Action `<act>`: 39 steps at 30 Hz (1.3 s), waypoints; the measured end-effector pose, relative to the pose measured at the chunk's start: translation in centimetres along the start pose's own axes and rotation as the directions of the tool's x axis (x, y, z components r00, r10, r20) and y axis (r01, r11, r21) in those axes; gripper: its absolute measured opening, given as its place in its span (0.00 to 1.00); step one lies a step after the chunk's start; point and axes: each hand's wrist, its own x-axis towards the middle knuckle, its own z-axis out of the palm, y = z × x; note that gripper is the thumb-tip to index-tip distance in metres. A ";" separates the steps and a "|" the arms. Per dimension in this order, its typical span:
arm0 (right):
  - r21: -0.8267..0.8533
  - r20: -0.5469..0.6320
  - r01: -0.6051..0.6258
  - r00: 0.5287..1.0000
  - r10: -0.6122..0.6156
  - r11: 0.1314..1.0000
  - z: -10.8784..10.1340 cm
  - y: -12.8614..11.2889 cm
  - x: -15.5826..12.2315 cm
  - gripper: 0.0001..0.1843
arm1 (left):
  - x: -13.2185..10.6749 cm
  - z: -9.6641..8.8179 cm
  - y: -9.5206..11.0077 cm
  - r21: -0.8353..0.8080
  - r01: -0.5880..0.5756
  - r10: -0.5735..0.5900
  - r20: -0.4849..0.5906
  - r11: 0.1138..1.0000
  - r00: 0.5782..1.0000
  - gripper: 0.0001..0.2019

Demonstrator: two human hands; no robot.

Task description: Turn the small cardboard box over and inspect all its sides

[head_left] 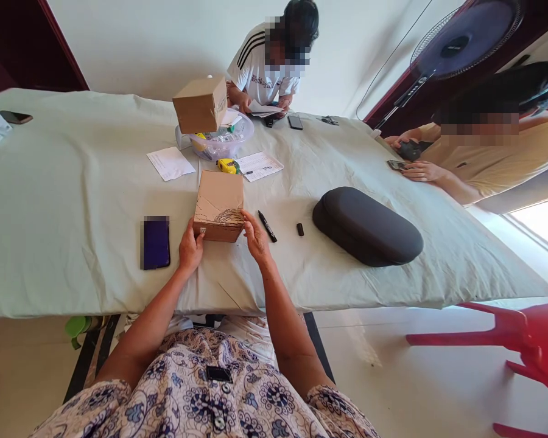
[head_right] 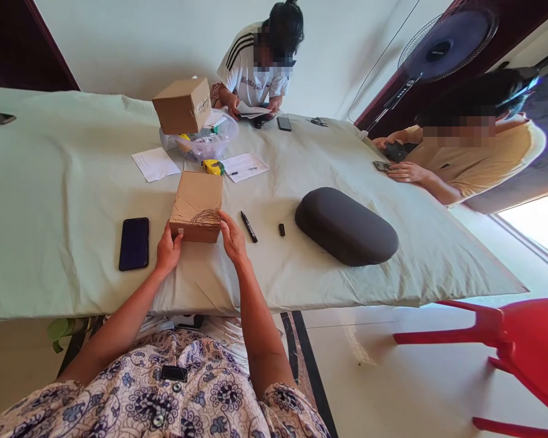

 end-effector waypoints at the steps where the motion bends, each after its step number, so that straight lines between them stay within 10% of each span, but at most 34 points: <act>1: 0.008 0.003 -0.017 1.000 0.017 1.000 -0.3 0.3 0.0 0.30 | 0.0 0.0 0.0 -0.001 -0.006 0.006 -0.002 1.000 1.000 0.28; 12: -0.543 -0.309 -0.272 0.944 0.112 0.795 -4.3 5.6 2.2 0.21 | 0.0 0.1 0.0 0.022 -0.004 0.004 0.004 1.000 1.000 0.28; 26: 0.383 -0.179 -0.109 0.966 0.189 0.917 -3.0 -0.5 -2.7 0.27 | -0.2 0.0 0.2 0.001 -0.010 0.010 0.002 1.000 1.000 0.28; 39: -0.027 -0.182 0.152 0.971 -0.155 0.988 1.2 -4.9 -4.6 0.13 | -0.3 -0.2 1.1 0.013 0.006 -0.006 0.005 1.000 1.000 0.28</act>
